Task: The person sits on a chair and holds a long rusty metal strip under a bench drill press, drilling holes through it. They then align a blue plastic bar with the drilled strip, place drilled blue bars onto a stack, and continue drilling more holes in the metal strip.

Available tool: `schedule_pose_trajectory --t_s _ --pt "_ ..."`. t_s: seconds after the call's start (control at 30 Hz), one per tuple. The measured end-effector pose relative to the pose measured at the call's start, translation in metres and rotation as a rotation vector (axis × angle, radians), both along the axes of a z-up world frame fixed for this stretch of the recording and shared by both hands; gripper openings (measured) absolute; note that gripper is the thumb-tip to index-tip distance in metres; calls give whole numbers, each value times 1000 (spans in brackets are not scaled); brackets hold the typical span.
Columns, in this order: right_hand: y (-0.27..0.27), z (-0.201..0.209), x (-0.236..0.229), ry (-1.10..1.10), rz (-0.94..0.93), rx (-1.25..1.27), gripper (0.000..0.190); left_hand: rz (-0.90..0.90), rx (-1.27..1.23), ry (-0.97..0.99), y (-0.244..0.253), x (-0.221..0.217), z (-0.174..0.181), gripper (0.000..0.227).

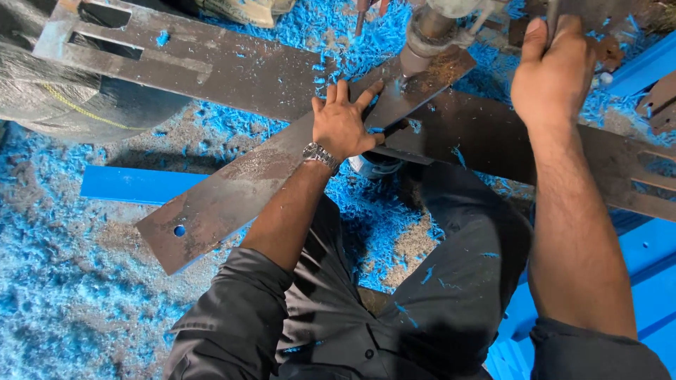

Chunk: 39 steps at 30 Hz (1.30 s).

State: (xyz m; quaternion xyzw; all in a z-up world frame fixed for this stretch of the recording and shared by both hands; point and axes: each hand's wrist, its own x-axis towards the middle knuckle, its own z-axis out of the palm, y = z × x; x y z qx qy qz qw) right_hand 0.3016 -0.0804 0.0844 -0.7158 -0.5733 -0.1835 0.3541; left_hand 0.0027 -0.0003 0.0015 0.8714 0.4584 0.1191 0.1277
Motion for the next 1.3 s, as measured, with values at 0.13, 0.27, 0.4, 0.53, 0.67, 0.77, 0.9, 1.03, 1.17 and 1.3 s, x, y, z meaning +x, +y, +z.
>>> schedule_pose_trajectory --t_s 0.13,0.27,0.4,0.53,0.67,0.77,0.9,1.03,1.17,1.3 --pt "2 -9 3 -17 32 -4 26 3 43 11 1 1 0 105" --pt "-3 -16 2 45 122 102 23 -18 2 9 -4 0 -1 105" --pt "1 -16 5 -123 94 42 25 -13 28 44 2 1 -1 107" --pt "5 -29 6 105 93 81 28 -8 -3 69 1 -1 3 106" --pt "2 -20 0 73 145 101 24 -17 15 66 1 2 -1 106" --pt "10 -40 15 75 129 117 30 -1 27 52 2 1 -1 107" --pt "6 -31 -3 127 130 168 29 -21 2 38 -2 -1 2 105" --pt "7 -32 -1 43 140 148 28 -3 -3 47 0 1 2 106" --pt "12 -38 -4 139 117 166 27 -12 -35 48 1 -1 0 105" --pt "11 -41 2 81 148 191 28 -10 33 32 2 0 -7 105"
